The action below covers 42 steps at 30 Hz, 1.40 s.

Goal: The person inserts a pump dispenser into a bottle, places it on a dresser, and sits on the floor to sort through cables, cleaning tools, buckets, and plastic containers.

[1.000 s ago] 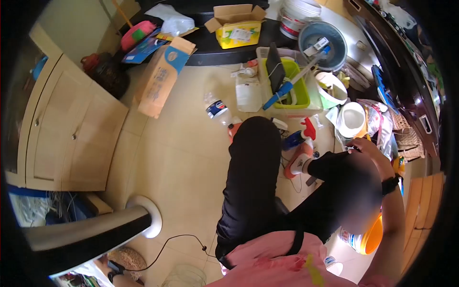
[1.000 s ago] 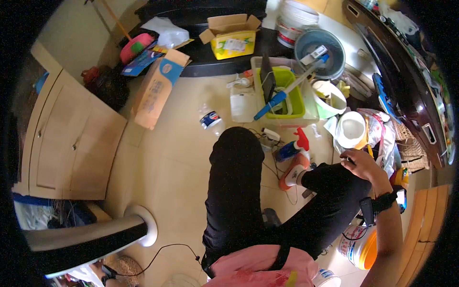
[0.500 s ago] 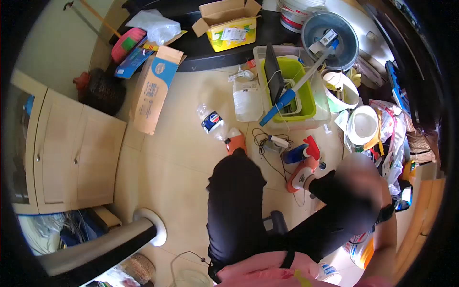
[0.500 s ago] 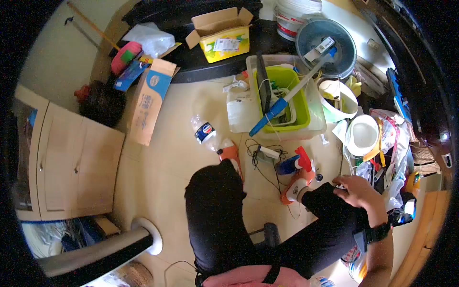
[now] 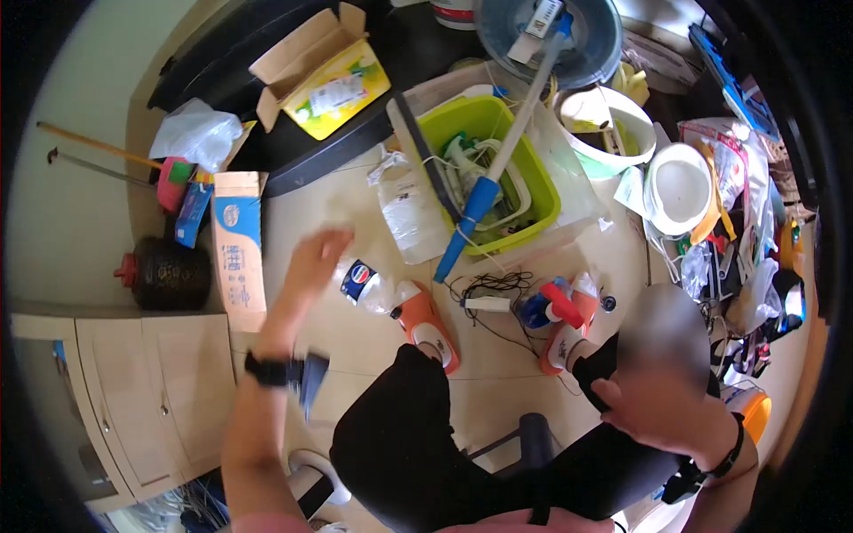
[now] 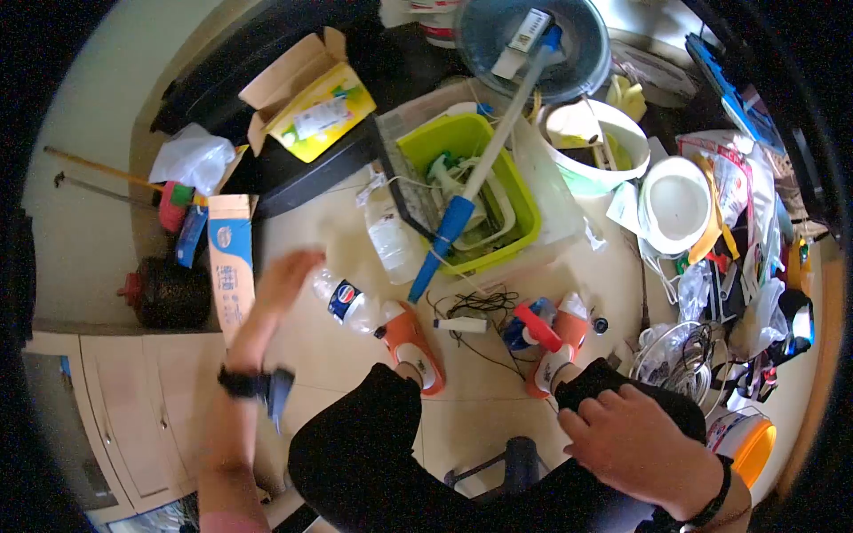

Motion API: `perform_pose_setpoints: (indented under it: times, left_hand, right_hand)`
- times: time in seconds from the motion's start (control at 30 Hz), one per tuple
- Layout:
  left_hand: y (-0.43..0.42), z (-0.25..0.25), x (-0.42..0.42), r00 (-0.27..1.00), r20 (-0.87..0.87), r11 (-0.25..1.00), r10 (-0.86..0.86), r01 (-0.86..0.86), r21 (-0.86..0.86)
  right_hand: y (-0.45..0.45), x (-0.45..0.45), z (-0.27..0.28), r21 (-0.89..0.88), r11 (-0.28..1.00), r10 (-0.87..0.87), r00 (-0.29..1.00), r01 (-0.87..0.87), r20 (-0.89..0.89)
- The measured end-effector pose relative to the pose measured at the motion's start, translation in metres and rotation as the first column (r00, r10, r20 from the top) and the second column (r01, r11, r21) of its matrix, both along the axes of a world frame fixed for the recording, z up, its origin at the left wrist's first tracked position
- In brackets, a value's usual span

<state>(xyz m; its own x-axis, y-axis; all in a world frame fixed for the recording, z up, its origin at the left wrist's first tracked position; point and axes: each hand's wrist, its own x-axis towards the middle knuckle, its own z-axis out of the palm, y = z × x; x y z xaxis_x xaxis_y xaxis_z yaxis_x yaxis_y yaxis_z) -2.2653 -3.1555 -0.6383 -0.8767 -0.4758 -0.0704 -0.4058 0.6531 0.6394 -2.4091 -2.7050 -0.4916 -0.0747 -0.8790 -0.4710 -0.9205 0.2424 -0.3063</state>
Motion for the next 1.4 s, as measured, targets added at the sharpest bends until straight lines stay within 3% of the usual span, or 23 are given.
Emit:
perform_pose_setpoints:
  times: [0.03, 0.07, 0.1, 0.13, 0.2, 0.3, 0.33, 0.4, 0.57, 0.6, 0.63, 0.67, 0.73, 0.8, 0.83, 0.87, 0.93, 0.97, 1.03, 1.07, 1.13, 1.17, 1.4]
  left_hand:
    - [-0.004, 0.009, -0.051, 1.0, 0.001, 0.997, 0.024, -0.024, 0.072]
    - [-0.008, 0.022, -0.095, 0.996, 0.086, 1.0, -0.017, 0.016, 0.012]
    - [-0.001, 0.026, -0.128, 0.998, -0.059, 0.99, -0.013, 0.021, 0.139]
    - [0.006, 0.023, -0.151, 0.998, -0.053, 0.99, -0.018, 0.025, 0.141]
    - [0.02, 0.018, -0.183, 0.982, 0.116, 0.965, 0.149, -0.17, 0.198]
    - [0.034, -0.007, -0.181, 0.997, 0.082, 0.939, -0.008, -0.021, 0.344]
    - [0.045, 0.001, -0.176, 0.995, 0.093, 0.942, -0.02, -0.013, 0.336]
    - [0.069, 0.03, -0.159, 0.915, 0.385, 0.951, -0.118, -0.007, 0.308]
    - [0.142, 0.066, -0.123, 0.909, 0.35, 0.974, -0.226, 0.206, 0.094]
    - [0.151, 0.058, -0.105, 0.831, 0.254, 0.848, -0.496, 0.526, -0.065]
    - [0.174, 0.08, -0.105, 0.584, 0.496, 0.658, -0.643, 0.752, -0.033]
    - [0.192, 0.091, -0.106, 0.387, 0.496, 0.47, -0.777, 0.881, 0.049]
    - [0.181, 0.089, -0.1, 0.396, 0.318, 0.443, -0.861, 0.892, 0.09]
    - [0.127, 0.079, -0.122, 0.639, 0.256, 0.675, -0.725, 0.734, 0.079]
    - [0.114, 0.088, -0.14, 0.866, 0.091, 0.866, -0.492, 0.497, -0.048]
    - [0.084, 0.079, -0.162, 0.981, 0.003, 0.974, -0.195, 0.194, -0.114]
    - [0.052, 0.063, -0.184, 0.971, -0.192, 0.971, 0.141, -0.174, -0.164]
    - [0.044, 0.053, -0.191, 0.97, -0.193, 0.97, 0.15, -0.182, -0.161]
    - [0.037, 0.03, -0.199, 0.923, 0.173, 0.888, 0.344, -0.38, 0.261]
    - [0.037, 0.02, -0.199, 0.923, 0.172, 0.887, 0.343, -0.379, 0.265]
    - [0.041, 0.004, -0.2, 0.931, 0.302, 0.762, 0.207, -0.346, 0.547]
    - [0.043, -0.001, -0.2, 0.932, 0.287, 0.731, 0.22, -0.352, 0.584]
    - [0.065, 0.02, -0.174, 0.958, 0.102, 0.839, 0.268, -0.284, 0.465]
  right_hand:
    - [0.001, -0.001, -0.001, 0.012, 1.0, 0.004, 1.0, -0.004, -0.008]
    - [0.002, -0.003, -0.002, 0.022, 1.0, 0.012, 1.0, -0.012, -0.015]
    - [0.004, -0.005, -0.003, 0.003, 1.0, 0.01, 1.0, -0.01, -0.015]
    - [0.003, -0.008, 0.0, 0.004, 1.0, 0.005, 1.0, -0.005, -0.008]
    - [0.005, -0.013, 0.004, 0.077, 0.997, 0.024, 1.0, -0.024, -0.001]
    - [0.019, -0.02, 0.002, 0.059, 0.998, 0.022, 0.999, -0.024, 0.038]
    - [0.023, -0.021, 0.003, 0.058, 0.998, 0.027, 0.999, -0.03, 0.042]
    - [0.033, -0.023, 0.002, 0.029, 0.999, 0.018, 0.999, -0.019, 0.043]
    - [0.043, -0.022, 0.005, -0.011, 1.0, 0.021, 1.0, -0.02, 0.015]
    - [0.043, -0.021, 0.005, -0.013, 1.0, 0.018, 1.0, -0.018, 0.008]
    - [0.043, -0.02, 0.005, -0.011, 1.0, 0.017, 1.0, -0.017, 0.001]
    - [0.043, -0.018, 0.004, -0.013, 1.0, 0.017, 1.0, -0.017, 0.0]
    - [0.042, -0.017, 0.003, -0.023, 1.0, 0.008, 1.0, -0.008, 0.01]
    - [0.039, -0.018, 0.005, -0.008, 1.0, 0.012, 1.0, -0.012, 0.007]
    - [0.037, -0.017, 0.005, 0.004, 1.0, 0.017, 1.0, -0.017, 0.01]
    - [0.037, -0.016, 0.004, 0.005, 1.0, 0.017, 1.0, -0.017, 0.015]
    - [0.033, -0.017, 0.004, 0.008, 1.0, 0.011, 1.0, -0.011, 0.015]
    - [0.031, -0.018, 0.003, 0.012, 1.0, 0.019, 1.0, -0.019, 0.013]
    - [0.029, -0.018, 0.002, 0.003, 0.999, 0.037, 0.999, -0.037, 0.014]
    - [0.028, -0.018, 0.002, 0.007, 0.999, 0.037, 0.999, -0.037, 0.011]
    - [0.027, -0.018, 0.004, 0.012, 0.999, 0.038, 0.999, -0.038, 0.016]
    - [0.028, -0.017, 0.004, 0.014, 0.999, 0.037, 0.999, -0.038, 0.016]
    - [0.038, -0.013, -0.003, -0.043, 0.999, 0.025, 0.999, -0.026, -0.038]
